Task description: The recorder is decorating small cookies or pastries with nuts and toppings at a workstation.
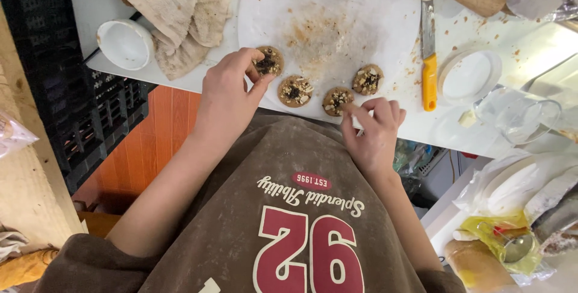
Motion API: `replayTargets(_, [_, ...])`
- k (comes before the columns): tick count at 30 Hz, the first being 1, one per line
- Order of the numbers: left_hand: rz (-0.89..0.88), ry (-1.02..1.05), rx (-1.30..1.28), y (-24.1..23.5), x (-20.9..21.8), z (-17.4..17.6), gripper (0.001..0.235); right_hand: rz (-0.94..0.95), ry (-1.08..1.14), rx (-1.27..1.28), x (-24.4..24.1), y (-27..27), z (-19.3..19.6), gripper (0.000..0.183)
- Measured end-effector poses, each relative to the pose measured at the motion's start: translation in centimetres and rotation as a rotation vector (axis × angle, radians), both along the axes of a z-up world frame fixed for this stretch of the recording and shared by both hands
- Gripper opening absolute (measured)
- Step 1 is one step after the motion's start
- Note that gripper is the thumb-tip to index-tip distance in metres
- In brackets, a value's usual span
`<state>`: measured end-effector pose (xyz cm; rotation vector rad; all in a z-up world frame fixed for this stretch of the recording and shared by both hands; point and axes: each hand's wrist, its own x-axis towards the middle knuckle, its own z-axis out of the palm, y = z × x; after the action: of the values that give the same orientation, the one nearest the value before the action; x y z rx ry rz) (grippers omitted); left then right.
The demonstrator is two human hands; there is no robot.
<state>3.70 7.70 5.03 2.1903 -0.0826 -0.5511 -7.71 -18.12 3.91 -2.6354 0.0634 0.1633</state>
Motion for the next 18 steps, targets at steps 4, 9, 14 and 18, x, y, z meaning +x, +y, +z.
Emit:
replayTargets(4, [0.004, 0.007, -0.014, -0.1, 0.3, 0.0, 0.03, 0.175, 0.027, 0.052, 0.1, 0.2, 0.2, 0.033])
replayTargets(9, [0.002, 0.017, -0.009, 0.1, 0.7, -0.1, 0.029, 0.252, 0.026, -0.033, -0.6, -0.3, -1.2, 0.041])
replayTargets(14, [-0.004, 0.025, -0.022, -0.5, 2.0, 0.6, 0.026, 0.302, 0.039, -0.039, -1.3, -0.7, -1.1, 0.047])
replayTargets(18, [-0.073, -0.163, -0.077, -2.2, 5.5, 2.2, 0.025, 0.265, -0.015, -0.001, -0.4, -0.9, -0.3, 0.046])
